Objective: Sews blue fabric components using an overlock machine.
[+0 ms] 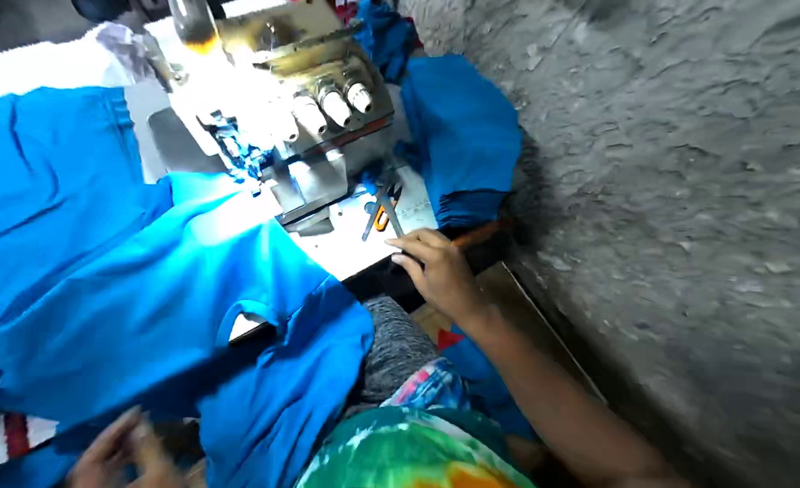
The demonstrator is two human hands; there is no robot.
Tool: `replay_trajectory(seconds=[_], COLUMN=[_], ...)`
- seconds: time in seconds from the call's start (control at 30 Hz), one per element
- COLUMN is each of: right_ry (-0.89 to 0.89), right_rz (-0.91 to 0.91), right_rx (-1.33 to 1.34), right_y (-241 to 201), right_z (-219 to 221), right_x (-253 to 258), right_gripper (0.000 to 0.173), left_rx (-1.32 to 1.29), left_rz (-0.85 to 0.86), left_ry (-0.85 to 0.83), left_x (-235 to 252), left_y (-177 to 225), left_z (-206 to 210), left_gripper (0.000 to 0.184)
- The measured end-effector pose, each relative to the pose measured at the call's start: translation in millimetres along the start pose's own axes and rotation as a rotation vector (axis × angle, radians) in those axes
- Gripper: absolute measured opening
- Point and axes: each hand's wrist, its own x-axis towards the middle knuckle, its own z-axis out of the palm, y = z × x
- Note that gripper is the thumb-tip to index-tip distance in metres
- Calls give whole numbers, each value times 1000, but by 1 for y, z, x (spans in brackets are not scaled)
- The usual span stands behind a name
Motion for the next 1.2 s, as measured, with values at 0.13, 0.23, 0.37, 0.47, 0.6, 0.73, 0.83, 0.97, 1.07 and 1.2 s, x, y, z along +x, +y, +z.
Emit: replay_trajectory(seconds=[0.13,0.23,0.37,0.47,0.6,0.73,0.83,0.97,1.07,1.2], right_ry=[-45,43,142,253,235,-118,0,18,39,186], right_rz=[-205,-178,-95,34,216,203,140,117,60,125], right_rx=[-13,8,92,229,141,92,49,-7,87,-156], right_y=[27,43,46,41,41,29,33,31,30,57], right_z=[31,40,48,21,-10,1,24,28,-6,-78], right_x=[63,85,83,58,46,49,48,48,39,37], right_gripper=[29,18,19,22,27,42,38,43,41,33], left_rx=[-281,-461,-418,-248,19,141,151,166,57,-130], left_rz=[366,417,537,529,396,444,463,477,506,508], left_ry=[-325,-557,-743,-675,-646,-603,-580,-544,-528,-545], left_x=[29,36,49,71,96,102,107,112,102,82], left_y=[95,139,162,191,215,222,225,225,223,201], left_z=[79,111,148,179,225,252,259,270,252,194], left_gripper=[17,16,16,19,34,28,30,29,32,29])
